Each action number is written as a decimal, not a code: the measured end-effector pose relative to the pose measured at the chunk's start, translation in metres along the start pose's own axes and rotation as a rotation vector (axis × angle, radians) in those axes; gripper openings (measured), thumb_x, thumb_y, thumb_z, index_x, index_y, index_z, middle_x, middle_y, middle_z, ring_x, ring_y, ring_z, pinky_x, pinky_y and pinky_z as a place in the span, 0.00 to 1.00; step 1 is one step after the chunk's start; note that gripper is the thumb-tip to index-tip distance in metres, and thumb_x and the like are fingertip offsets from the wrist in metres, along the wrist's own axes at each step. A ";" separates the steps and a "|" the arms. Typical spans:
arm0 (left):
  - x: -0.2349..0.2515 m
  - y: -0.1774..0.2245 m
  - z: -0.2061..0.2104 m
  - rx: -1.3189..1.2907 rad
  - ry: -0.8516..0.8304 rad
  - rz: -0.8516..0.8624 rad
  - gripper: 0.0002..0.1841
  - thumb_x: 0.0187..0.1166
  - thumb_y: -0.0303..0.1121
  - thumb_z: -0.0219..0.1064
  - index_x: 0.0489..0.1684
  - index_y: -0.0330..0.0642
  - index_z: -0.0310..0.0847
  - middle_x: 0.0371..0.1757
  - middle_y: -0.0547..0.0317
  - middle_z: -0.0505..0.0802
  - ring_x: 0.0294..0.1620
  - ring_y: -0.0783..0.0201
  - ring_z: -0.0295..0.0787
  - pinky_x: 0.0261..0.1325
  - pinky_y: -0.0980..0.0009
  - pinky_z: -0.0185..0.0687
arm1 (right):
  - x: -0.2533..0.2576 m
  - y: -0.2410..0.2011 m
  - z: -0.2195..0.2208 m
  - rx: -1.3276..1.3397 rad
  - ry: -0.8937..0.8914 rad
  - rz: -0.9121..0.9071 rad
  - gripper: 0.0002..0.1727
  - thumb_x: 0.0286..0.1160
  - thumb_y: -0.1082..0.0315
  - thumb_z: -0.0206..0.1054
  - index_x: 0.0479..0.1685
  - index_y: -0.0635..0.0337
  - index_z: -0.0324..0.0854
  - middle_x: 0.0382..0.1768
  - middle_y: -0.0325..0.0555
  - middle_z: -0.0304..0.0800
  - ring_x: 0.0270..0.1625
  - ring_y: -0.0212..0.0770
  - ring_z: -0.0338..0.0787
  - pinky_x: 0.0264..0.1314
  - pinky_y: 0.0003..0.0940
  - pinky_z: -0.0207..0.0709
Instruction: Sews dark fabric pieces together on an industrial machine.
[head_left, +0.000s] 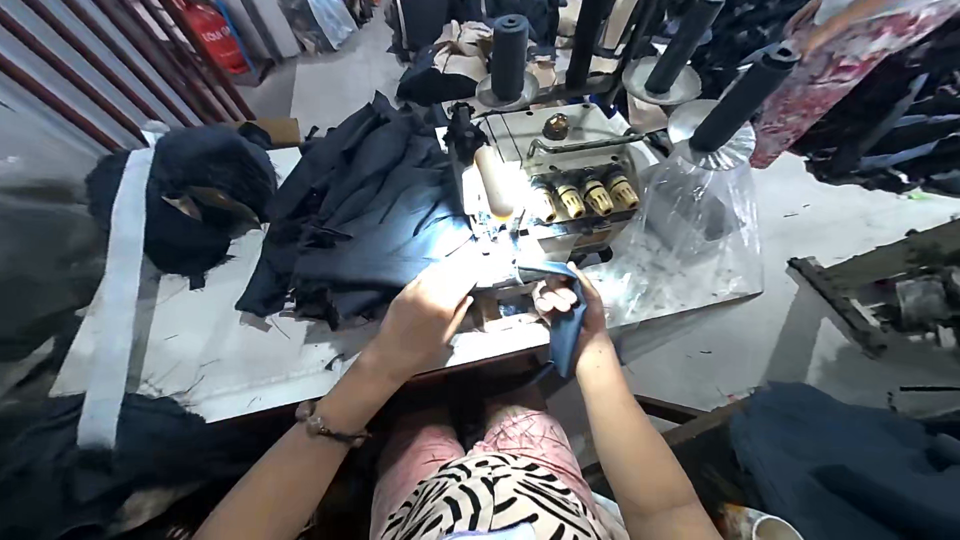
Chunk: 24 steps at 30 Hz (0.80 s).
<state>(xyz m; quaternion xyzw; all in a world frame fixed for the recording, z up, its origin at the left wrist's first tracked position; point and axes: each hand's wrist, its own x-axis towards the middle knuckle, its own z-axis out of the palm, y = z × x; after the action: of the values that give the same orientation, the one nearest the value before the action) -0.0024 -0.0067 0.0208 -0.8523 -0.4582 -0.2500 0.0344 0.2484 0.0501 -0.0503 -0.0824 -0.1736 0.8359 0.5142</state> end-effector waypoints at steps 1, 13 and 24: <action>0.002 0.001 0.000 -0.001 -0.010 -0.004 0.19 0.85 0.33 0.59 0.70 0.36 0.83 0.71 0.47 0.89 0.72 0.50 0.87 0.75 0.55 0.80 | 0.002 -0.004 0.001 0.012 0.025 -0.012 0.21 0.87 0.53 0.56 0.28 0.52 0.86 0.13 0.29 0.77 0.15 0.25 0.78 0.22 0.18 0.76; 0.031 -0.017 0.001 -0.114 -0.048 -0.036 0.21 0.90 0.42 0.54 0.69 0.39 0.85 0.71 0.49 0.89 0.77 0.56 0.82 0.82 0.58 0.73 | 0.011 0.002 0.013 -0.031 0.051 -0.082 0.22 0.91 0.52 0.51 0.35 0.50 0.86 0.15 0.30 0.80 0.19 0.25 0.83 0.27 0.19 0.81; 0.006 0.034 -0.065 -0.597 0.014 -0.151 0.21 0.74 0.50 0.73 0.54 0.44 0.89 0.47 0.67 0.93 0.43 0.79 0.88 0.49 0.75 0.88 | -0.026 0.022 0.076 -0.592 -0.583 0.142 0.12 0.83 0.52 0.66 0.44 0.44 0.93 0.34 0.28 0.95 0.32 0.21 0.91 0.35 0.20 0.86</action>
<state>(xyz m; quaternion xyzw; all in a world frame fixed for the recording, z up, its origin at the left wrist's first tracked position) 0.0015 -0.0403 0.0858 -0.7865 -0.4265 -0.3812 -0.2330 0.2179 0.0019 0.0103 0.0016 -0.5384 0.7715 0.3389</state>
